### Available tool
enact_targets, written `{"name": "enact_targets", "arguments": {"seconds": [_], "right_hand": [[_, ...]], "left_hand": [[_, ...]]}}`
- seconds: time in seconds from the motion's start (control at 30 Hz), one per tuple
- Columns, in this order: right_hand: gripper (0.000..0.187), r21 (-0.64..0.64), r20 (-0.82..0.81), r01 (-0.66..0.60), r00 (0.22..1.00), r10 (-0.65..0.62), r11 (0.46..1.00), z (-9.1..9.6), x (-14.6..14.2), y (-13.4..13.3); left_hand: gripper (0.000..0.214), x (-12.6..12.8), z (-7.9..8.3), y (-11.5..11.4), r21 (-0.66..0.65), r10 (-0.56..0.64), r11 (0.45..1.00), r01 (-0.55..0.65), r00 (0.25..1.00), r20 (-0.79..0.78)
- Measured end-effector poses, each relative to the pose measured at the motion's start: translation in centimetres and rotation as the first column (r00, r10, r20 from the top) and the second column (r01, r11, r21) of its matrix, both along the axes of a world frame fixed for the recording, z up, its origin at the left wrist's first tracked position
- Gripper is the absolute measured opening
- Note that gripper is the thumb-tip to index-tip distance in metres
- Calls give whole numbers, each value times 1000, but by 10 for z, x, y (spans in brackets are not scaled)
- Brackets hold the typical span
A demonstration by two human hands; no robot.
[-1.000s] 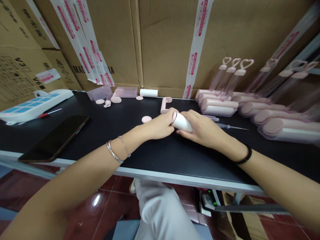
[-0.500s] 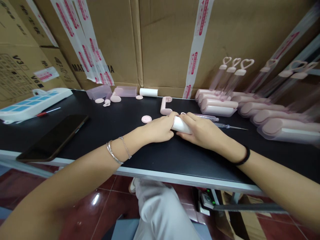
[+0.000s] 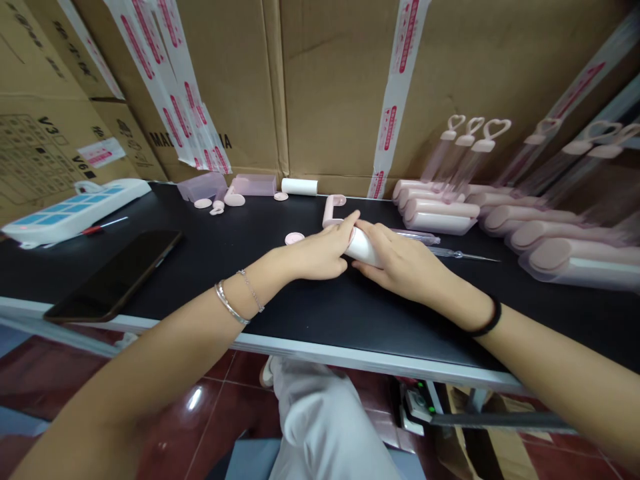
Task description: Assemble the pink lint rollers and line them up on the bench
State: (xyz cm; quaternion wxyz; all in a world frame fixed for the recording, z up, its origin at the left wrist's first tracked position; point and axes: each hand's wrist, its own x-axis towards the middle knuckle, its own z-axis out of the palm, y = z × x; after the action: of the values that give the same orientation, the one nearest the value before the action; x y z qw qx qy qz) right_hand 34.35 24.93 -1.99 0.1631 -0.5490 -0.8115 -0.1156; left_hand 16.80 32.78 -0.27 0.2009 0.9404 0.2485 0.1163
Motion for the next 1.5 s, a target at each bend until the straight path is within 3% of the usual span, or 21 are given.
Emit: {"name": "enact_targets", "arguments": {"seconds": [0.1,0.17,0.23,0.33,0.43,0.53,0.7,0.87,0.97,1.1,1.2,1.3,1.5], "right_hand": [[74,50,-116,-7,993,12,999,6,4,2],[71,106,-129,13,992,1,994,12,11,3],[64,174,-141,54,990,-30,983,17,20,2],[58,254,-238,157,967,-96,954,21,28,2],[60,244,-383,183,921,-79,952,19,29,3],[65,204,-506,151,862,-28,967,16,24,4],[68,228,-560,128,828,23,965,14,14,-1],[68,206,-556,80,830,49,975,13,16,-1],[66,234,-667,66,737,110,970,10,21,6],[60,294,-825,22,511,242,956,1,26,17],[55,269,-895,-3,369,251,963,-3,24,21],[53,216,-937,-36,272,218,976,-3,22,22],[44,156,-983,-180,63,170,971,-6,19,25]], "left_hand": [[76,-17,19,17,90,48,994,-58,992,113],[63,-33,29,30,137,176,971,-194,975,137],[57,-46,31,42,172,298,940,-293,955,0],[57,-53,27,48,183,364,930,-320,877,-315],[39,-48,24,44,187,385,923,-337,831,-402],[37,-39,24,36,198,366,928,-317,877,-311],[52,-25,23,24,122,109,987,-104,994,-32],[70,-14,12,19,-132,-14,989,64,939,344],[69,-10,6,22,-197,11,975,104,861,509],[70,-6,0,29,-210,4,957,199,716,698],[69,-3,-4,31,-201,9,954,224,646,763],[66,-2,-6,31,-193,9,954,228,623,782],[62,-2,-6,31,-134,-37,968,214,645,763]]}}
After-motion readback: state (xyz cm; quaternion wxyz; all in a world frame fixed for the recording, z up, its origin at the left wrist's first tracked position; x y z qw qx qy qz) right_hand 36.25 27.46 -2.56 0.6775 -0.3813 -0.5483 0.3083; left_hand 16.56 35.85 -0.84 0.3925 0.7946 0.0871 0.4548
